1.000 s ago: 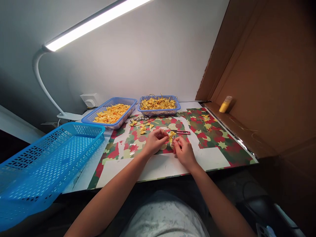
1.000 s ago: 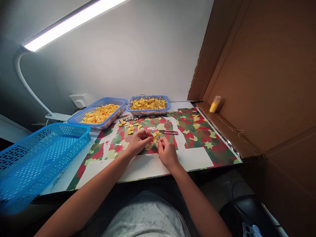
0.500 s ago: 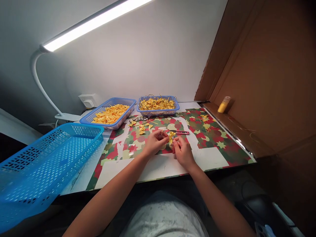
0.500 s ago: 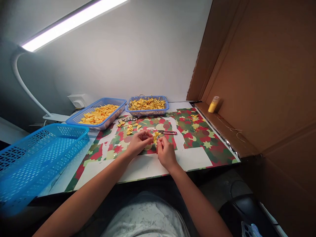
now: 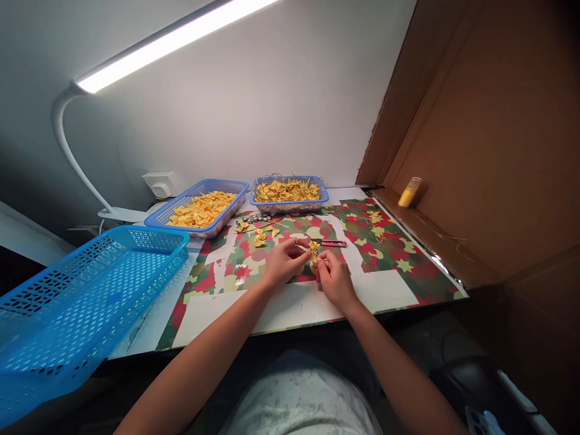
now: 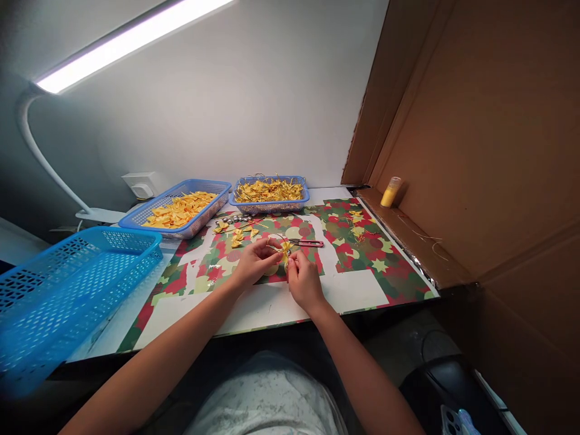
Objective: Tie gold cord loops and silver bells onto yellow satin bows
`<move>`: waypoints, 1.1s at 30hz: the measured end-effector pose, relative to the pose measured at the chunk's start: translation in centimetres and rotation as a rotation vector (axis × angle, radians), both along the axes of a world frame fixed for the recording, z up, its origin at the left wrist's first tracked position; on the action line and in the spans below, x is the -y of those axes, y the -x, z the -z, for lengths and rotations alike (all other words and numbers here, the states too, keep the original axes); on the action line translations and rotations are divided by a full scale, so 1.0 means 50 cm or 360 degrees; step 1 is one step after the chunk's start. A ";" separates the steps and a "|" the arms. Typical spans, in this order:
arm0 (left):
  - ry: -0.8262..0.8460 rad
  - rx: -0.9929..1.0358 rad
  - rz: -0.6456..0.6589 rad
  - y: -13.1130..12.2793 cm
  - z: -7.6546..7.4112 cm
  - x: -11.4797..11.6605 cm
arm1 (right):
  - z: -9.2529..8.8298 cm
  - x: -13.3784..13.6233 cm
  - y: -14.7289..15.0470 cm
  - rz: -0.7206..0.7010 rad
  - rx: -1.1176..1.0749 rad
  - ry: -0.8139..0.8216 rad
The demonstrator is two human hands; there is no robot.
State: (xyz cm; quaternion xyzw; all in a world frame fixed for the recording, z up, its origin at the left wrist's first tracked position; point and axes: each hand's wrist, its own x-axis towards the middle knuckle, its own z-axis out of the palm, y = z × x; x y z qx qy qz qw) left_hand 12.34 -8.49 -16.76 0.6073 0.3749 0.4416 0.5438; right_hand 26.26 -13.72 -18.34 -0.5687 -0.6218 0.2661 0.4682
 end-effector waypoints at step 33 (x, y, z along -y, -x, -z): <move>-0.0349 -0.0296 -0.0185 -0.014 0.011 0.012 | -0.004 0.003 0.016 0.0072 -0.0136 0.0056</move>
